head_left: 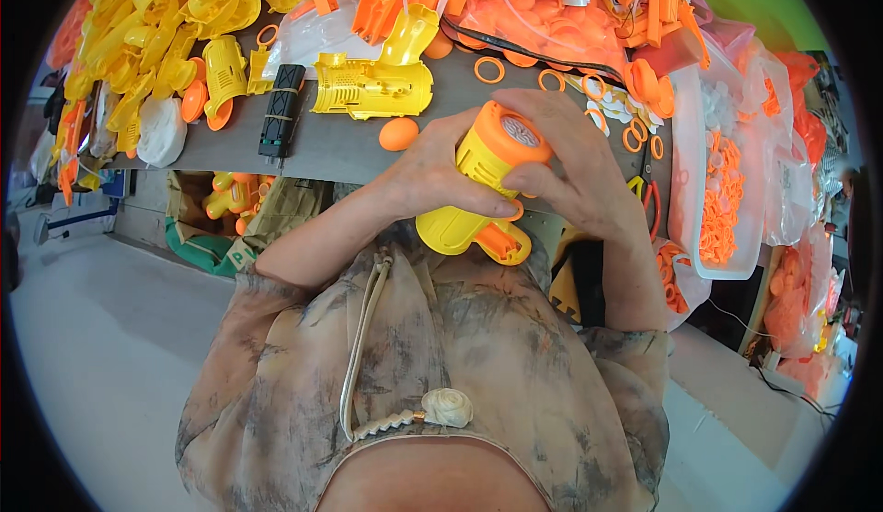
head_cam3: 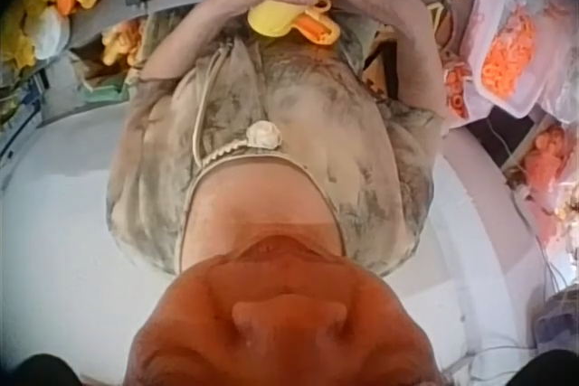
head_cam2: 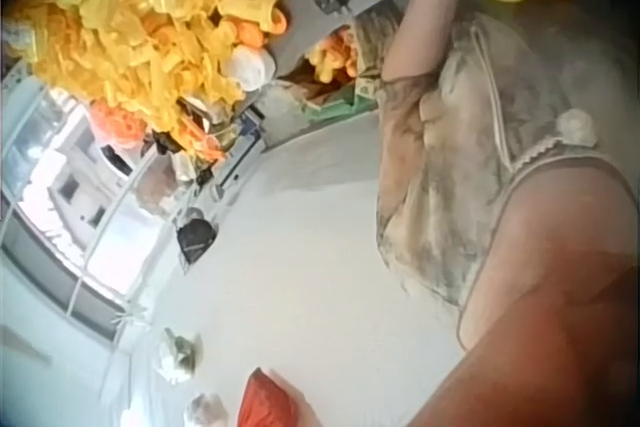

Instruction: Assembling and inspecting various plastic toy gun components at a factory production table.

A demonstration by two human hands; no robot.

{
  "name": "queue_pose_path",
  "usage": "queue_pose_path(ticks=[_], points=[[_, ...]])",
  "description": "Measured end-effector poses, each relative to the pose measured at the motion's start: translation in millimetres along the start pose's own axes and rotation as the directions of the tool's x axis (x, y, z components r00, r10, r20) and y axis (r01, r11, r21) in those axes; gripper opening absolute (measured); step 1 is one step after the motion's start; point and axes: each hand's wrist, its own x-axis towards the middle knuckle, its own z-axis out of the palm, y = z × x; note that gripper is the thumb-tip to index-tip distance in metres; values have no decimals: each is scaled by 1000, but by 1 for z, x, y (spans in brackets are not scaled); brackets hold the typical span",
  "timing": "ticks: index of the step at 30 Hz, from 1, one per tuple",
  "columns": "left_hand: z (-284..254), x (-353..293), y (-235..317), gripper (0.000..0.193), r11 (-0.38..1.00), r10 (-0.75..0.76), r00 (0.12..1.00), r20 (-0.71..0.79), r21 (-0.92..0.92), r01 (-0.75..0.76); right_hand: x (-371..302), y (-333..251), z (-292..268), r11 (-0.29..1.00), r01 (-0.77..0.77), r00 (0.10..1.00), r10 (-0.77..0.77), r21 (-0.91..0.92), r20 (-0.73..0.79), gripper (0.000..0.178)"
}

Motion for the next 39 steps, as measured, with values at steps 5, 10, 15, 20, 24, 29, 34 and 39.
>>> queue_pose_path(ticks=[5,10,15,20,24,29,34,39], points=[[1,0,1,64,1000,5,999,39,4,-5,3,15,-5,981,7,995,-27,196,100,50],[-2,0,-7,76,992,-53,992,118,-104,65,-3,20,6,831,-83,992,19,549,122,58],[-3,-5,-17,76,981,-87,980,180,-156,116,-10,30,20,618,-149,981,-4,771,193,65],[-4,-14,-30,64,991,-62,975,211,-105,86,-22,28,31,589,-116,984,-40,800,172,66],[-1,-21,-35,63,990,-51,977,208,-120,78,-31,24,37,640,-155,978,-7,753,208,65],[6,-26,-46,80,999,9,995,99,-36,-5,-38,31,50,606,-119,987,-11,787,158,61],[8,-26,-50,83,973,219,976,4,70,-219,-41,32,57,604,-73,994,-17,794,104,58],[4,-28,-42,85,998,53,999,9,41,-54,-58,7,52,915,-16,981,92,403,-169,42]])
